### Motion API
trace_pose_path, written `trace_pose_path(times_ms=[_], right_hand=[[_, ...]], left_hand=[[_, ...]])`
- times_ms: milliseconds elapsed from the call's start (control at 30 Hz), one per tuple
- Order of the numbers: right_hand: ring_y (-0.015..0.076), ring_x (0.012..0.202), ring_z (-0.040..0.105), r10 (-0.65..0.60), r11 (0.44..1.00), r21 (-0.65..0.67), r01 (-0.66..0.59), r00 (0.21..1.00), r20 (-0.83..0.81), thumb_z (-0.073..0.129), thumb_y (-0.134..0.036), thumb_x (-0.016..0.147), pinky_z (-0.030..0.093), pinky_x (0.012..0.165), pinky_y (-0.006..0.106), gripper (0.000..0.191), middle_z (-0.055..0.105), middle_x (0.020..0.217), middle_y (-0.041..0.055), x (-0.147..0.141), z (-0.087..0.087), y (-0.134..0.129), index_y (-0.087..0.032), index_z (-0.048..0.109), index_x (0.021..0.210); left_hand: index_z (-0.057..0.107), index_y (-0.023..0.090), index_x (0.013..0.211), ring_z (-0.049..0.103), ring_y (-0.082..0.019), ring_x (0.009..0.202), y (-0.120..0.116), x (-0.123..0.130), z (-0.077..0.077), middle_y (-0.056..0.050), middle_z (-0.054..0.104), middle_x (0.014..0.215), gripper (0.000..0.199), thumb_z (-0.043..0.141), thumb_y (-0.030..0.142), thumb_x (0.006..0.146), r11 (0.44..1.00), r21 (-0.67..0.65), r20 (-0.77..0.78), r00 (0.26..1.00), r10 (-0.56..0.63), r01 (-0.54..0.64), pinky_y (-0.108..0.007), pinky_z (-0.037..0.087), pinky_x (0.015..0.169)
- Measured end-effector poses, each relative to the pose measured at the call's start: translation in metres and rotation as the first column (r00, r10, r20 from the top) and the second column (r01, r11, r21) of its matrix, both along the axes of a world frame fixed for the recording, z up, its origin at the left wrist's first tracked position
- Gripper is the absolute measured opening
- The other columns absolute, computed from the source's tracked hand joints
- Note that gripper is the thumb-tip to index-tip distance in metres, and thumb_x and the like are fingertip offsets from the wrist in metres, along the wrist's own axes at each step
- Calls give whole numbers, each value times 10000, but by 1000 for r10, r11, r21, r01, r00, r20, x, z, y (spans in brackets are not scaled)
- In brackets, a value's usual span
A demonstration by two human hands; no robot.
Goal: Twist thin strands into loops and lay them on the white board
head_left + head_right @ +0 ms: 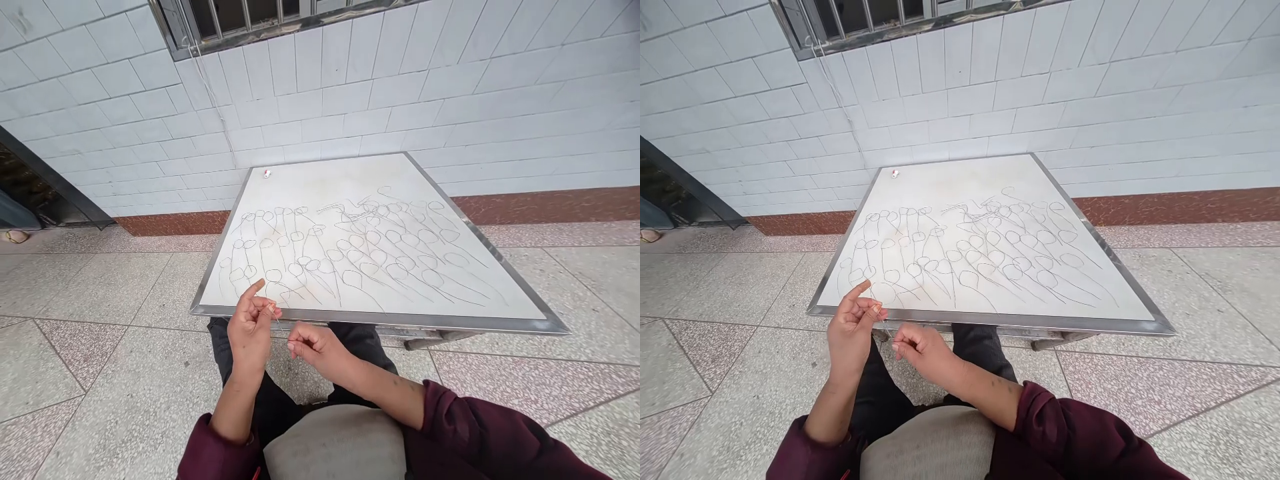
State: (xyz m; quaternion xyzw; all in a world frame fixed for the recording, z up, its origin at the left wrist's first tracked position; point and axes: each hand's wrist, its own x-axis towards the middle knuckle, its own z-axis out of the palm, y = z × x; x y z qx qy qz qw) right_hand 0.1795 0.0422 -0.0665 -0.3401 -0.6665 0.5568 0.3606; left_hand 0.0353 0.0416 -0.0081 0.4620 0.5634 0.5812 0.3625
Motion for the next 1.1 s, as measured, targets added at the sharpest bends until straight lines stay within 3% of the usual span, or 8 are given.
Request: trace_pose_path(times_ms=[267,333,433,533,633,767,933,1100], right_hand=[[106,542,493,137,990,-37,-135,987,77,558,-259,858,374,545,224,182,607,626,-28,6,-5,-17,-198,550,687],[109,562,495,35,998,-53,-32,998,56,545,-301,876,386,543,228,181,605,649,-20,12,-2,-10,-202,554,725],[115,620,519,-183,980,-90,176,981,-72,568,-400,872,417,518,223,189,602,779,-4,18,7,8,-220,562,930],[105,584,531,-205,973,-142,183,965,-166,626,-480,820,429,462,216,325,583,800,-2,19,15,22,-210,568,993],[85,502,515,-219,963,-202,180,957,-192,606,-530,825,434,450,216,349,583,688,-16,16,14,28,-182,592,845],[85,502,531,-261,946,-252,204,941,-217,640,-557,792,436,454,213,384,598,673,-18,16,11,29,-176,589,801],[95,530,548,-283,942,-250,225,932,-228,659,-541,789,451,507,223,371,590,620,-30,19,16,31,-177,606,836],[109,600,605,-316,916,-340,213,905,-284,705,-512,758,487,567,238,354,655,707,-2,22,22,30,-178,609,823]], left_hand=[[568,224,1259,644,-123,697,1,-19,7,30,615,787,476,667,281,797,998,19,57,996,66,-67,-302,540,766],[521,228,1312,644,-126,677,2,-23,10,37,619,768,569,694,285,773,1000,-1,108,994,5,-5,-304,546,734],[462,235,1364,632,-123,628,1,-22,7,48,619,730,662,715,289,755,983,-69,178,972,-155,169,-291,537,680],[470,213,1354,627,-132,618,1,-13,-6,27,637,736,654,716,321,757,949,-124,197,945,-263,290,-287,524,642],[496,207,1327,619,-137,618,2,-2,-20,20,633,735,630,720,337,752,953,-114,210,944,-253,281,-295,528,631],[539,213,1281,614,-139,622,6,6,-28,23,612,726,582,724,356,748,971,-78,238,950,-202,226,-284,524,610],[528,229,1302,639,-154,707,6,9,-26,-9,641,826,591,719,378,763,962,-79,224,945,-237,260,-300,544,669],[469,251,1364,663,-184,885,0,14,-20,-50,665,993,569,640,395,841,953,-92,259,931,-256,287,-343,539,815]])
